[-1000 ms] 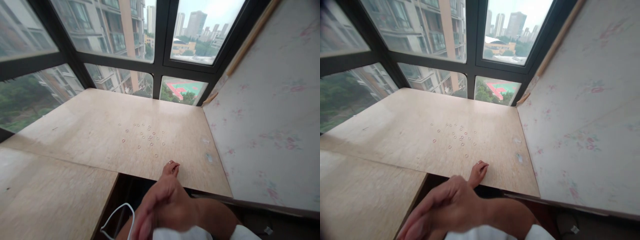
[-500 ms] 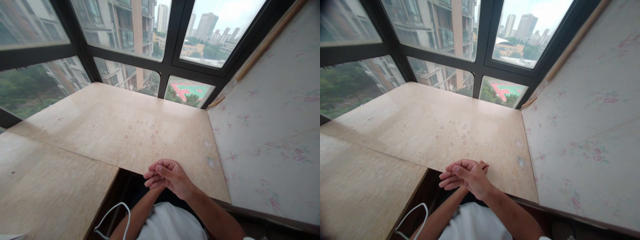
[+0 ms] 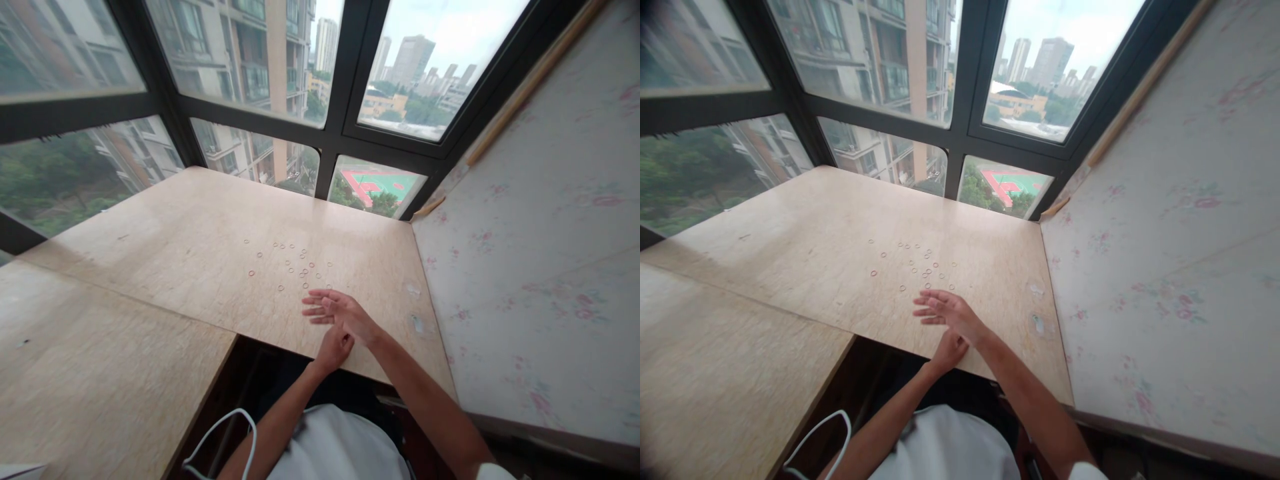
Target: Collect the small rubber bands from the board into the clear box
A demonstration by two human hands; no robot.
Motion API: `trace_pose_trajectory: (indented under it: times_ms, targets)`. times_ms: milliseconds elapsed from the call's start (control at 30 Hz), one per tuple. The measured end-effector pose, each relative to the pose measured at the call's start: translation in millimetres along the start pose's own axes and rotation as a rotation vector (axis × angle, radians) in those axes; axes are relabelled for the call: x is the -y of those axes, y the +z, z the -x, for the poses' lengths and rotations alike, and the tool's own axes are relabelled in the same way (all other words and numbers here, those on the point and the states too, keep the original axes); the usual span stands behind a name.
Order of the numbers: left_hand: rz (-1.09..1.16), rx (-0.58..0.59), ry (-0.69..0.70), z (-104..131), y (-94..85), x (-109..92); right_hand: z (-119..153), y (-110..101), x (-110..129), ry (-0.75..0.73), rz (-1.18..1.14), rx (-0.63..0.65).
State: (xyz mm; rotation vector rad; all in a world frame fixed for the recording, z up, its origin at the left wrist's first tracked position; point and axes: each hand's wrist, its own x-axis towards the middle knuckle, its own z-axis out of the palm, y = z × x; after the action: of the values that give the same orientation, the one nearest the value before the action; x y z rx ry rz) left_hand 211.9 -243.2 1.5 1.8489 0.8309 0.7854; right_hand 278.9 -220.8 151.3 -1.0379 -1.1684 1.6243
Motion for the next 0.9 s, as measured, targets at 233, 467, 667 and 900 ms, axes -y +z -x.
trace_pose_trajectory:
  times_ms: [233,467,667,900]
  targets:
    - [-0.026,0.006,0.089,1.9,-4.4,-3.0,-89.5,-96.2,-41.1,0.109,1.204,-0.230]
    - [-0.034,0.000,0.073,1.6,-3.2,-3.6,-126.1,-107.2,-56.8,0.098,1.514,-0.042]
    - [-0.041,0.012,0.072,0.7,-3.5,-3.7,-134.7,-115.2,-55.4,0.046,1.506,0.024]
    - [0.016,0.019,-0.025,12.4,-32.1,-35.6,-112.0,-118.0,-57.9,-0.073,1.228,-0.148]
